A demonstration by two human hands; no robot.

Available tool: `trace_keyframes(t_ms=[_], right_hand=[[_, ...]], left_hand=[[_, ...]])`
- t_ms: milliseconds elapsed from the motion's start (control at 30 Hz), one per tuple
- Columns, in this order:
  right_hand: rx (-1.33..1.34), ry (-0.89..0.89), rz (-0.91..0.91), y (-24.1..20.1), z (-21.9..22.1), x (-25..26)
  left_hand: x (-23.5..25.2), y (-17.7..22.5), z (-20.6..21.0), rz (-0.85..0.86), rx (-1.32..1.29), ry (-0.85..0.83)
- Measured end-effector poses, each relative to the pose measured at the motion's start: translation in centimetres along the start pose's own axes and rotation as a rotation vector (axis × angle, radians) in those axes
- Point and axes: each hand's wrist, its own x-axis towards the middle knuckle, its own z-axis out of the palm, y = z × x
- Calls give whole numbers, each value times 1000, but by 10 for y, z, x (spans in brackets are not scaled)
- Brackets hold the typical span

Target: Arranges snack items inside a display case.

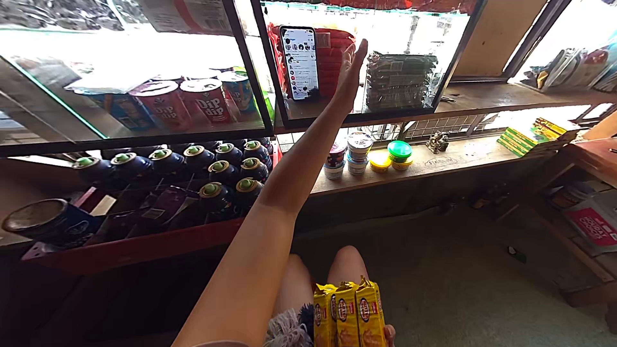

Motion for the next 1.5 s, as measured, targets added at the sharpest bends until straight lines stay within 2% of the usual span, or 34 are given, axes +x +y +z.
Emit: trace_keyframes(t_ms=[100,167,233,300,367,500,633,833,967,1233,1333,1500], right_hand=[[-58,0,-79,-12,16,1],[-41,12,-80,-24,19,-2],[-125,79,-108,-35,14,-5],[-266,101,-152,-48,-8,-1],[-330,104,-181,-66,8,29],[-376,-142,-210,-87,24,101],[-354,-237,-237,-80,48,145],[-471,-386,-78,-61,64,161],[-437,-401,-52,-54,72,169],[-259,-332,-94,-46,76,179],[-186,-307,-132,-42,77,183],[-46,-206,-95,-45,72,186]], left_hand=[[-56,25,-13,238,93,4],[-109,45,-29,293,147,-28],[-171,57,-48,252,196,-80],[-234,59,-67,127,246,-126],[-284,54,-81,-13,252,-155],[-335,48,-91,-132,265,-180],[-351,56,-85,-158,294,-207],[-351,58,-81,-265,251,-279],[-358,55,-75,-277,348,-188],[-364,57,-59,-179,507,-102],[-365,62,-56,-107,595,-134],[-362,72,-75,-128,567,-240]])
